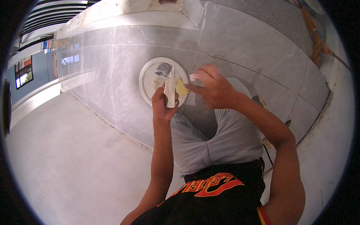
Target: Applying grout or sealant to the seams between floor tiles and a wall corner.
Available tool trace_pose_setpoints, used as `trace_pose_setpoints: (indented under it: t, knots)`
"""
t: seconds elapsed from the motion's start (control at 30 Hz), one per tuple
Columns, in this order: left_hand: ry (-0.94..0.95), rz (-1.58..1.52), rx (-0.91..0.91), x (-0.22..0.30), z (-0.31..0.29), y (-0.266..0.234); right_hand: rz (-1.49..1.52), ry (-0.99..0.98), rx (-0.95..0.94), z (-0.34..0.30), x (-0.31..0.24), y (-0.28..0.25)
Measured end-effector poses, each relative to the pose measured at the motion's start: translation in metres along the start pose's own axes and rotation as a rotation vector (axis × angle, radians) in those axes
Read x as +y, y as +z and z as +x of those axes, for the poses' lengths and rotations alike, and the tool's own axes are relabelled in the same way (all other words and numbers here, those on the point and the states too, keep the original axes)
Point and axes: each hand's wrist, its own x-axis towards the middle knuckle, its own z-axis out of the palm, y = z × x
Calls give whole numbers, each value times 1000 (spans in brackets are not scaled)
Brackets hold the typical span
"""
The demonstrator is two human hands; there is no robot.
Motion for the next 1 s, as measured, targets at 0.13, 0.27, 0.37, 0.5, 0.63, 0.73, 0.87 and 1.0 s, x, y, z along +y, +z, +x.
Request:
trace_pose_setpoints:
  t: [0.13, 0.27, 0.37, 0.5, 0.63, 0.73, 0.87, 1.0]
  knots:
    - [20, 84, 33, 4, -3, -2, 295, 209, 168, 7, -9, 5]
    - [9, 132, 35, 2, 0, 5, 326, 237, 135, 14, -8, 2]
    - [3, 116, 3, -1, 4, 1, 286, 174, 87, 16, -7, 4]
    - [-4, 20, 144, -2, 8, -9, 525, 293, 107, 12, 7, 13]
    - [90, -110, 358, -4, 17, -20, 409, 464, 170, 5, 60, 39]
    - [86, -122, 338, -3, 21, -25, 10, 542, 261, 0, 153, 68]
    - [94, -142, 299, -5, 21, -42, -246, 761, 260, 16, 221, 81]
    - [87, -221, 168, -7, 20, -70, -430, 686, 290, 36, 241, 91]
